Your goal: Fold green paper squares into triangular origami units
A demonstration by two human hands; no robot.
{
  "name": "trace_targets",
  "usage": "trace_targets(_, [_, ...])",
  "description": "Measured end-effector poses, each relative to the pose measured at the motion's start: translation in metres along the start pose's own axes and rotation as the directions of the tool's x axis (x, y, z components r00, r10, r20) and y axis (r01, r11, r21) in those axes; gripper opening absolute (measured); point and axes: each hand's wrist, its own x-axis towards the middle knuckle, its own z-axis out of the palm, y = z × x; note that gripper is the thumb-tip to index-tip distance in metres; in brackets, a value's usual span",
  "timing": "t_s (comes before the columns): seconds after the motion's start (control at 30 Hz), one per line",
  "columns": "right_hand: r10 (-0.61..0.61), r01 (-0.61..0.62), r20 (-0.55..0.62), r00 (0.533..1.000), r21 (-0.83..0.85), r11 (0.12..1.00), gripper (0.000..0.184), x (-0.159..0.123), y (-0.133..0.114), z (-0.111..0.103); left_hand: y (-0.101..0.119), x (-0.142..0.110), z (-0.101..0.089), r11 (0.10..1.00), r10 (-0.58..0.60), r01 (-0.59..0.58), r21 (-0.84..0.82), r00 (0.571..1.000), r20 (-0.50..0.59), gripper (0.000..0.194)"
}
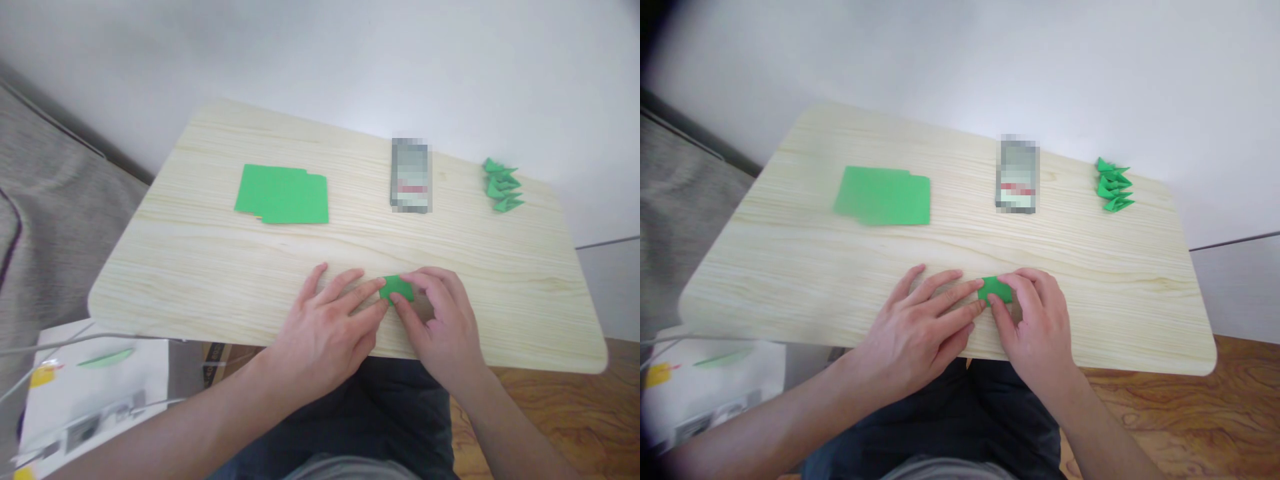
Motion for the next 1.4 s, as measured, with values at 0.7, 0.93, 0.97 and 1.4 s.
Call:
trace_targets(0.7, [0.038, -0.044, -0.034, 0.999, -0.208, 0.977, 0.029, -0.014, -0.009, 0.010, -0.003, 0.003, -0.003, 0.999, -0.004, 0.002, -0.044, 0.999, -0.035, 0.028])
trace_targets(0.93, [0.069, -0.076, -0.036, 0.997, -0.246, 0.966, 0.030, -0.015, -0.015, 0.010, -0.004, 0.003, -0.002, 1.000, -0.001, -0.001, -0.026, 0.999, -0.049, 0.029])
trace_targets(0.97, [0.069, -0.076, -0.035, 0.997, -0.249, 0.966, 0.030, -0.015, -0.015, 0.010, -0.004, 0.003, -0.001, 1.000, 0.003, -0.004, -0.022, 0.999, -0.053, 0.030])
trace_targets(1.4, [0.038, -0.047, -0.050, 0.998, -0.202, 0.978, 0.040, -0.018, -0.017, 0.008, -0.004, 0.005, -0.004, 1.000, 0.020, -0.021, -0.014, 0.998, -0.063, 0.044])
